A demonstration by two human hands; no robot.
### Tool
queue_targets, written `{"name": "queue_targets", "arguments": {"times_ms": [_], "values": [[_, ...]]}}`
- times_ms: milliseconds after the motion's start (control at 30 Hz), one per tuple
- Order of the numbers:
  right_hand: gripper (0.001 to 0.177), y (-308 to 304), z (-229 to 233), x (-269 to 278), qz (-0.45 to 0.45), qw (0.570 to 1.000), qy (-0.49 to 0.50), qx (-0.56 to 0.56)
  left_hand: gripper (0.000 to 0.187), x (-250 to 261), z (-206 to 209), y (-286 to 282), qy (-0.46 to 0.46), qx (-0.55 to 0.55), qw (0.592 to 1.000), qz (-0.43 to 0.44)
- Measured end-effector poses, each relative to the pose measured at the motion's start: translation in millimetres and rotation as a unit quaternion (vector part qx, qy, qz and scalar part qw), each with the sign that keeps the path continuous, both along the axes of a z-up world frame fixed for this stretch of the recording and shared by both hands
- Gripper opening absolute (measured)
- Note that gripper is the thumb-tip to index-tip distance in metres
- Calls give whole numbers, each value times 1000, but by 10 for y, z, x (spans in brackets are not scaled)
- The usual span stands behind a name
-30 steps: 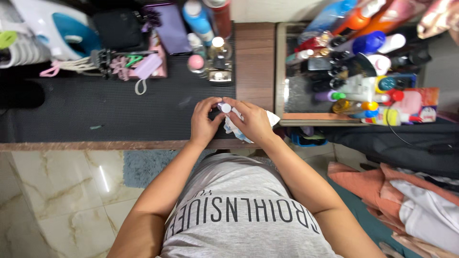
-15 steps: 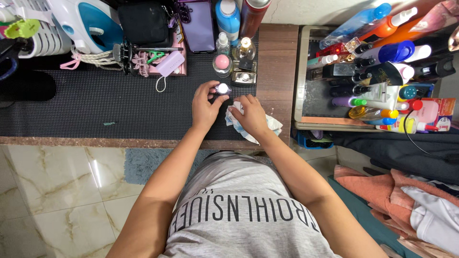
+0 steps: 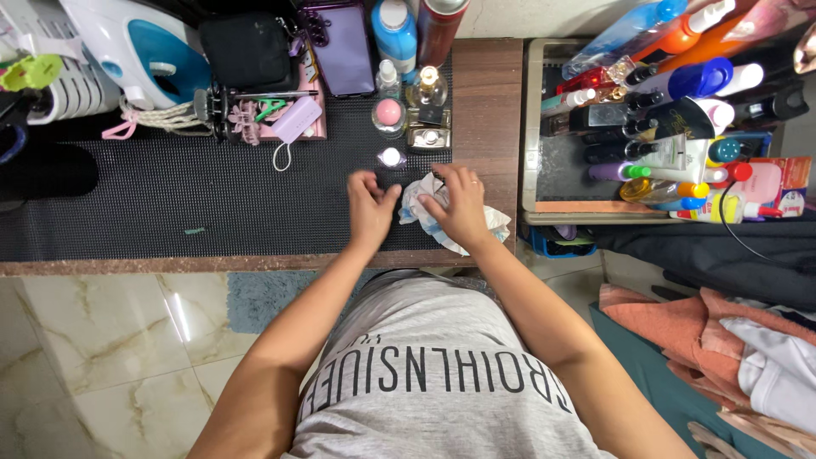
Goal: The person cleans and organizes a cluttered countertop. They wipe a black pouch, a notebook, a purple device, a smartphone, and several small bottles with a cloth, then place them back on the counter or in a drawer.
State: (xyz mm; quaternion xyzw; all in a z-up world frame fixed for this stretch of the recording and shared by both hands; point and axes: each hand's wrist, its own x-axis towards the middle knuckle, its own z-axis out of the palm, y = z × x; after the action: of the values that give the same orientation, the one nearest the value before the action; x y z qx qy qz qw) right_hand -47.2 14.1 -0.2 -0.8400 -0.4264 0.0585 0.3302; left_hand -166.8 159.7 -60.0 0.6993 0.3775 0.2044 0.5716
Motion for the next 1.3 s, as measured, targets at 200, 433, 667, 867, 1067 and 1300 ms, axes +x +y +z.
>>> {"name": "queue_targets", "arguments": {"times_ms": [200, 433, 667, 867, 1067, 1300], "values": [[54, -601, 91, 222, -100, 994, -16, 52, 31, 123, 322, -606, -60, 204, 972, -104], [43, -1759, 9, 670, -364, 925, -19, 107, 37, 956, 943, -1268, -153, 230, 912, -302], [54, -2524, -263, 1256, -405, 898, 57, 165, 50, 1870, 677, -2102, -137, 232, 885, -378], [56, -2488, -297, 1585, -381, 904, 121, 149, 62, 2277, 175, -2639, -75, 210, 910, -349], [49, -2500, -393, 1733, -366, 901, 167, 161, 70, 2379, -11, -2852, -22, 181, 917, -355], [50, -2478, -296, 1725, -355, 922, 111, 102, 69, 2330, 104, -2862, -49, 139, 932, -332]]}}
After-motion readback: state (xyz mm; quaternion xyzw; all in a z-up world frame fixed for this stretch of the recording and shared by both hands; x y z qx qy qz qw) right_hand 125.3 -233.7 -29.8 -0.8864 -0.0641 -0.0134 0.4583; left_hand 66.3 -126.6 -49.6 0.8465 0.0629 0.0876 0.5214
